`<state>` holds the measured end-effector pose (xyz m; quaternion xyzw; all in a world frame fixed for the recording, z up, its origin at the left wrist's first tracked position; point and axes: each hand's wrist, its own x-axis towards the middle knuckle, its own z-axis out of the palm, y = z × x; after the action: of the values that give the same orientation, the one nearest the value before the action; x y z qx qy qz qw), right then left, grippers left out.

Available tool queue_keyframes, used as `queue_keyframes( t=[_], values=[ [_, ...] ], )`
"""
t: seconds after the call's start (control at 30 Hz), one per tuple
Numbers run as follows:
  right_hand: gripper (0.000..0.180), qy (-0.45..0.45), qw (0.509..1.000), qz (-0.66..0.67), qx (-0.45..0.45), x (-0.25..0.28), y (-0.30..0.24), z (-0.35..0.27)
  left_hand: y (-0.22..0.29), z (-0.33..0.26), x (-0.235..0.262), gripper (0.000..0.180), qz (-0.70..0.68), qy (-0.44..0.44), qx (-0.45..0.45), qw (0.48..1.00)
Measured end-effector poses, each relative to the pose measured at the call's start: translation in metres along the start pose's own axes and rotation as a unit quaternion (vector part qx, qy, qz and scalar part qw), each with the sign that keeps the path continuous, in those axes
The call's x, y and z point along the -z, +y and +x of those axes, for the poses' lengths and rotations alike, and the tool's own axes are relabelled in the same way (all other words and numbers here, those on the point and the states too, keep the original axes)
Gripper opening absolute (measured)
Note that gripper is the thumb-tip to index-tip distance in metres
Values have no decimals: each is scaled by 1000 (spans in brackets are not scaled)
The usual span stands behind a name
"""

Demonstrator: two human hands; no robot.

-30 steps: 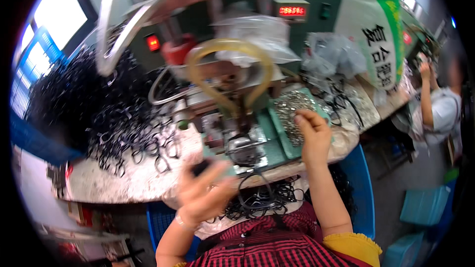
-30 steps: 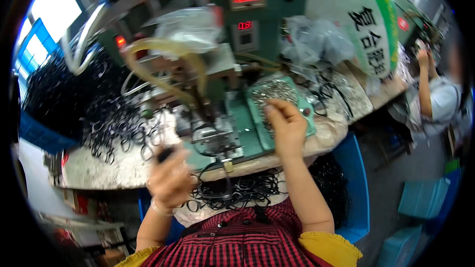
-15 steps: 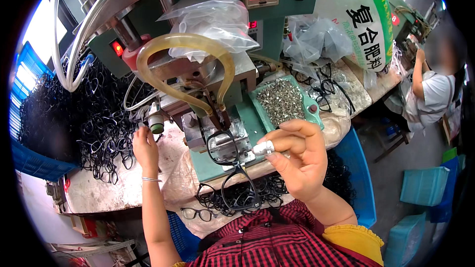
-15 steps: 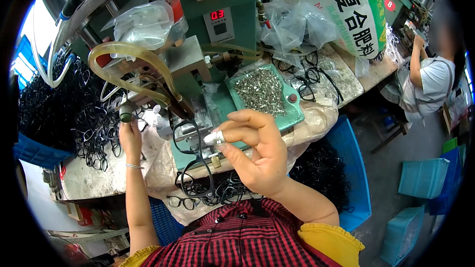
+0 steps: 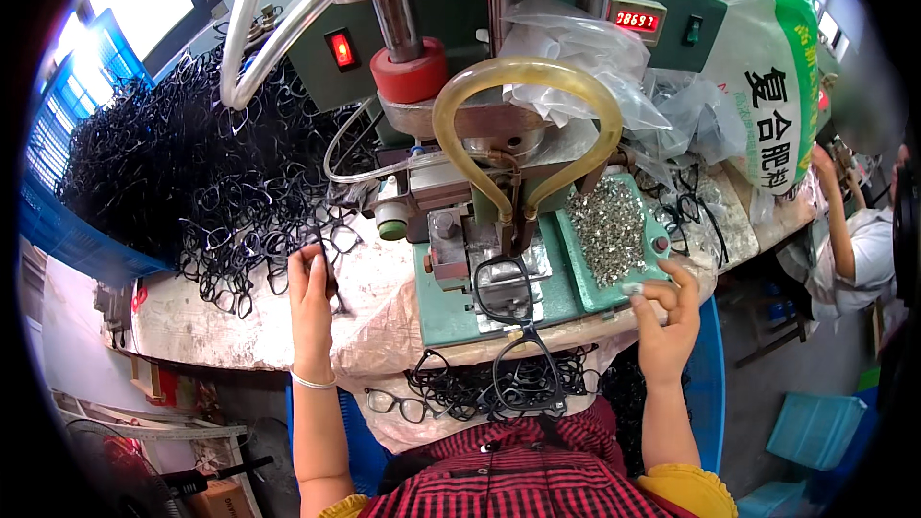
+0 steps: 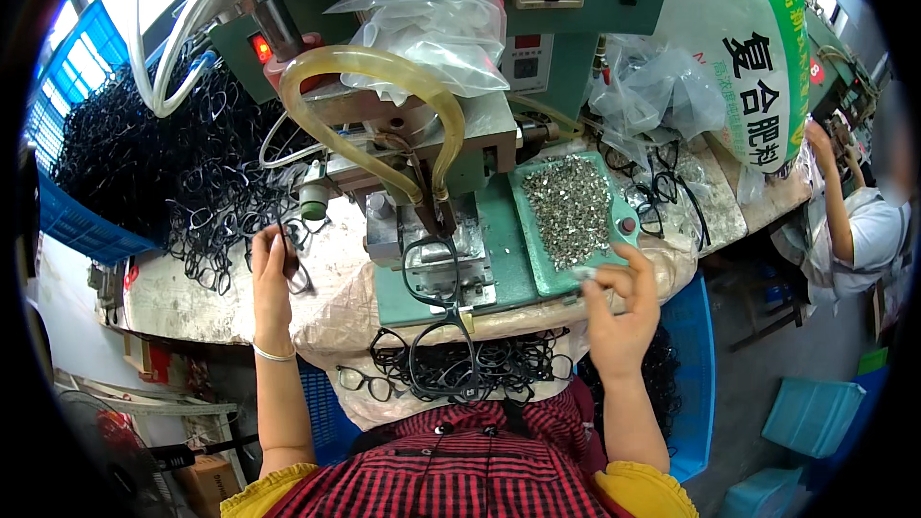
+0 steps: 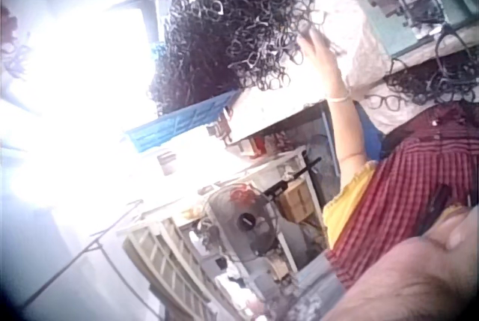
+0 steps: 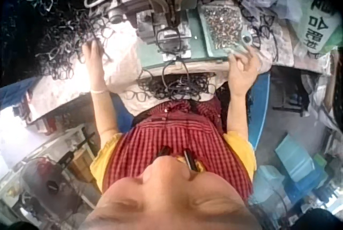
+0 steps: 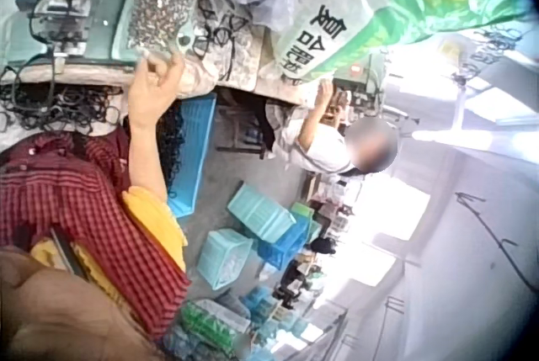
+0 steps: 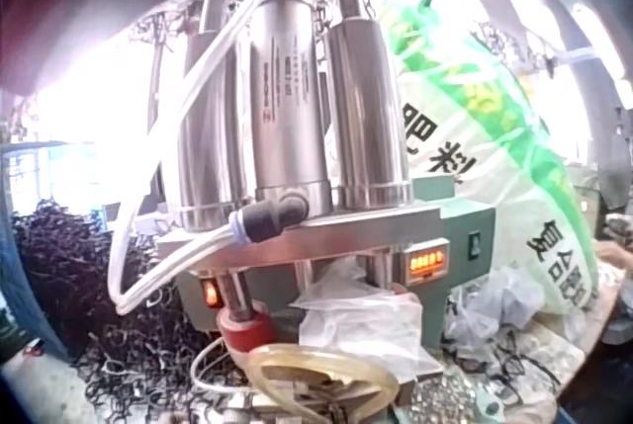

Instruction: The person assembles eyeglasses by inserting small metal components into the temples of black frames using a pneumatic press. They repeatedly pick up frames and components, position them under the press, and activate the machine to secure the parts.

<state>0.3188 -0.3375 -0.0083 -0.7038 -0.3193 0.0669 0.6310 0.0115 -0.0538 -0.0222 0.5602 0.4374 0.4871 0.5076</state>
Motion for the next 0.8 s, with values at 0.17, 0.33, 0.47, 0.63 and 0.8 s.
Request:
queue_keyframes(
  t=[0.17,0.33,0.47,0.63,0.8],
  values=[
    [45,-84,986,21,144,-73,-62,51,54,-9,-49,12,-54,-114,-71,990],
    [46,-104,971,211,35,-118,-50,44,14,-33,-39,17,-166,-83,-39,982],
    [48,-97,973,207,34,-117,-43,41,-10,-34,-30,15,-156,-41,-37,986],
    [53,-160,941,296,-17,-114,-64,37,111,-51,-69,13,-225,-180,-369,884],
    [58,-186,944,272,-9,-101,-85,22,136,-54,-98,13,-58,-103,-405,907]
  ],
)
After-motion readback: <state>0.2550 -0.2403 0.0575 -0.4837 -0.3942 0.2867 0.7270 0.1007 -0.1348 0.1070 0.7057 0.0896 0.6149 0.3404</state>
